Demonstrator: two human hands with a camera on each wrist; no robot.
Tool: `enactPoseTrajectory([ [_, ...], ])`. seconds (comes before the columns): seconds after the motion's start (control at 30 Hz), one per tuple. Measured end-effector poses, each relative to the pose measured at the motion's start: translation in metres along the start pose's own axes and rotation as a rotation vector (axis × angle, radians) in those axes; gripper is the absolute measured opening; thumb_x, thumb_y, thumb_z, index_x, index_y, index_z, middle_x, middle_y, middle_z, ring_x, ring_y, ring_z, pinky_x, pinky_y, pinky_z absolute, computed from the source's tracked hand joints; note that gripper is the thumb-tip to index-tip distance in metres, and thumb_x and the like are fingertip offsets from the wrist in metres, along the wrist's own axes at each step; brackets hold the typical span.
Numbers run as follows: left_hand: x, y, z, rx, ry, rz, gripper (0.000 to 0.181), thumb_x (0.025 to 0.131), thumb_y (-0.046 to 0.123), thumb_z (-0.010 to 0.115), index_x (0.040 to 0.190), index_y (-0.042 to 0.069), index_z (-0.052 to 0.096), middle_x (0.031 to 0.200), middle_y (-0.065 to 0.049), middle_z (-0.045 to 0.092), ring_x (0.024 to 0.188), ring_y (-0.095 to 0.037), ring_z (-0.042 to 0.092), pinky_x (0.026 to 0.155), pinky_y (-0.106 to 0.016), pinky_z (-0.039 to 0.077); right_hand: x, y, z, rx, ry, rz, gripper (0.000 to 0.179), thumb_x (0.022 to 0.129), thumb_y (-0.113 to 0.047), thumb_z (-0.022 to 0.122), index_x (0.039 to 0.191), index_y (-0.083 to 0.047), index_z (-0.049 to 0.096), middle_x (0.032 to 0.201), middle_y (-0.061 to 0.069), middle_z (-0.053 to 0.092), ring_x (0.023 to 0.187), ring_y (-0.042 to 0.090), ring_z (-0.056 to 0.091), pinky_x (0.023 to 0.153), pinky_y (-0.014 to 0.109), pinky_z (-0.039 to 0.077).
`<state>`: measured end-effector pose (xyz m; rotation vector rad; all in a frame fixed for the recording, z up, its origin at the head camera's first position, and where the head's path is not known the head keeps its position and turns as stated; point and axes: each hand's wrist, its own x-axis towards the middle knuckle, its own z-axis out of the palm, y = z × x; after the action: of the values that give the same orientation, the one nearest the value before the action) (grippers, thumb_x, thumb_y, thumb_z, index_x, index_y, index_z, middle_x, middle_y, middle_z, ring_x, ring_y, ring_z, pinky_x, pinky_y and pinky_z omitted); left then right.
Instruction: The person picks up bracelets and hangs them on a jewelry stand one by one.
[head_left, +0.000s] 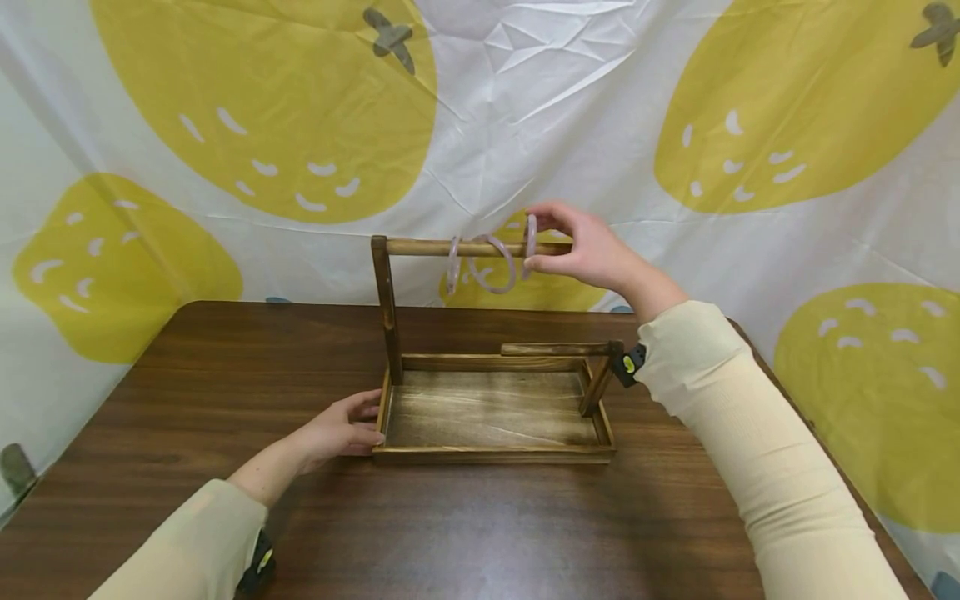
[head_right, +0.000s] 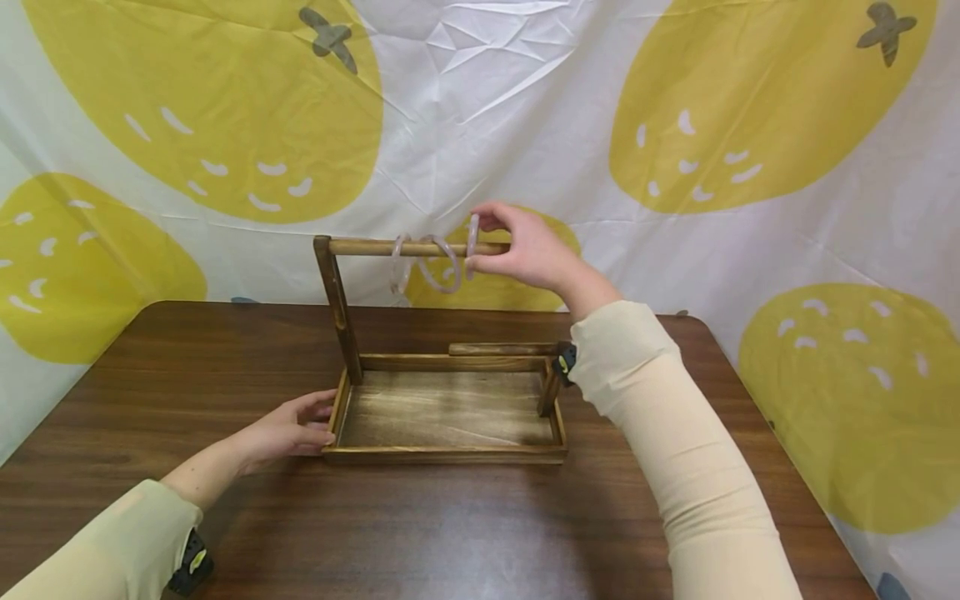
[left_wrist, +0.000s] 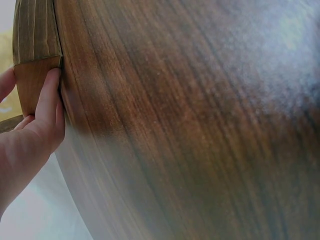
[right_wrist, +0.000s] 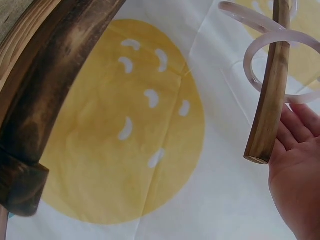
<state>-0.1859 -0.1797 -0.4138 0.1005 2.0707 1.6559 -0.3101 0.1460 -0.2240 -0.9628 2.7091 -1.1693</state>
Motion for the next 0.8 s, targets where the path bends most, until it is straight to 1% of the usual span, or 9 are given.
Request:
enactPoseTrajectory([
  [0.2,0.0000,-0.0001,-0.0003,0.002,-0.001,-0.003,0.075,0.088,0.000,0.057,0.147,-0.005,0.011,0.144,-0.036,0.024,0.107,-0.026,0.057,0.093,-0.042,0.051,0.0034,0.0003,-0.0007,-0.096,-0.018,0.012,0.063,0.081,-0.019,0.071,0.136,-0.008,0.043,0.132,0.012,0.051,0.130,0.025,0.042,0.101,0.042,0.044],
  [0.3,0.0003,-0.0004,-0.0005,-0.001,-0.001,-0.003,0.076,0.088,0.000,0.058,0.147,-0.005,0.011,0.144,-0.036,0.024,0.107,-0.026,0.057,0.093,-0.042,0.051,0.0045,-0.0009,-0.0009,-0.140,-0.026,0.013,0.064,0.080,-0.022,0.072,0.135,-0.009,0.044,0.133,0.011,0.051,0.129,0.025,0.042,0.102,0.043,0.042],
  [0.5,0.0005,-0.0009,-0.0006,0.001,0.000,-0.004,0.076,0.088,0.000,0.058,0.147,-0.004,0.011,0.143,-0.035,0.025,0.107,-0.025,0.057,0.092,-0.042,0.051,0.0059,-0.0022,-0.0010,-0.218,-0.035,-0.011,0.063,0.078,-0.025,0.074,0.133,-0.009,0.047,0.132,0.011,0.053,0.126,0.025,0.044,0.105,0.045,0.037],
  [0.8,0.0004,-0.0012,0.0003,-0.005,0.001,-0.002,0.075,0.088,0.000,0.058,0.147,-0.005,0.011,0.143,-0.035,0.025,0.105,-0.024,0.058,0.092,-0.041,0.052,0.0074,-0.0026,-0.0007,-0.290,-0.053,-0.011,0.066,0.074,-0.030,0.075,0.132,-0.011,0.049,0.131,0.009,0.054,0.126,0.025,0.045,0.107,0.044,0.035],
])
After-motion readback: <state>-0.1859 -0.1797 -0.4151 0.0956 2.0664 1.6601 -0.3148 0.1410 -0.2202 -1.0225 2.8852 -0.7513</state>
